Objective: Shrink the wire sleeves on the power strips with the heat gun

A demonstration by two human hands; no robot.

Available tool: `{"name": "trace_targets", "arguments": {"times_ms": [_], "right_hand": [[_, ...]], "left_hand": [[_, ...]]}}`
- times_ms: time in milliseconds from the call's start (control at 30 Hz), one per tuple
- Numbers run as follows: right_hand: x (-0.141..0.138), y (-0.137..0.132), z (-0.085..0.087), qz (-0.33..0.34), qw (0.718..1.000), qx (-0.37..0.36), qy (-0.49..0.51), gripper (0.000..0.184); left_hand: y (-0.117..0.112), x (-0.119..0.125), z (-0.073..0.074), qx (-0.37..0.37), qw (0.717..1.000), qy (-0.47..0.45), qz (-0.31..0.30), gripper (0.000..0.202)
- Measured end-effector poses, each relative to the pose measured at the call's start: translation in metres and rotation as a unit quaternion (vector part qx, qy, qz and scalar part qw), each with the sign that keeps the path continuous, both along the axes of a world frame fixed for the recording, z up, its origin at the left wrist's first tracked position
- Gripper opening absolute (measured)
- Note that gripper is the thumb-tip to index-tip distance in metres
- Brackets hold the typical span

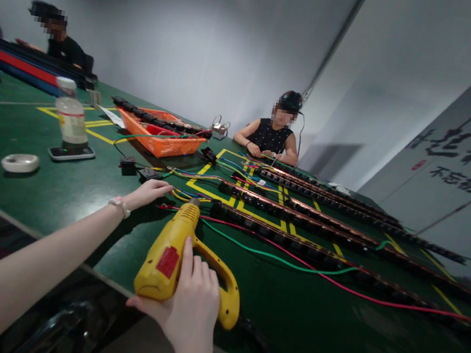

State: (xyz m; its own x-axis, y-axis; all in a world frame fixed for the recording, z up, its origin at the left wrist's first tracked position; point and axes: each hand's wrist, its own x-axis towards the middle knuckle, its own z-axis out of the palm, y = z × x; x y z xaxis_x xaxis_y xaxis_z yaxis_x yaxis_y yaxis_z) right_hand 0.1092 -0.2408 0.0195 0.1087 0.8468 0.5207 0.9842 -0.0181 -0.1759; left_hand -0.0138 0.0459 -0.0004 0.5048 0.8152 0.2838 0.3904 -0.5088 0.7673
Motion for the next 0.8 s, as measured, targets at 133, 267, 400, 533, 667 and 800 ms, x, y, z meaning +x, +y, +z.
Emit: {"name": "trace_targets", "arguments": {"times_ms": [133,267,400,533,667,800], "right_hand": [[0.014,-0.005,-0.006,-0.040,0.999,0.013,-0.025,0.118],[0.022,-0.008,-0.012,-0.059,0.997,0.032,-0.040,0.118],[0.023,-0.009,-0.014,-0.066,0.996,0.036,-0.041,0.119],[0.023,-0.009,-0.014,-0.063,0.997,0.029,-0.039,0.118],[0.023,-0.010,-0.013,-0.061,0.997,0.026,-0.033,0.116],[0.022,-0.011,-0.012,-0.063,0.997,0.031,-0.032,0.115]], "left_hand": [[0.004,0.002,-0.003,-0.062,0.996,-0.057,-0.019,0.047],[0.002,0.006,0.000,-0.121,0.988,-0.093,-0.026,0.041],[-0.006,0.008,0.008,-0.168,0.980,-0.105,-0.024,0.039],[-0.011,0.010,0.011,-0.197,0.971,-0.130,-0.044,0.042],[-0.010,0.014,0.009,-0.197,0.971,-0.126,-0.043,0.049],[-0.007,0.018,0.004,-0.175,0.978,-0.111,-0.022,0.051]]}}
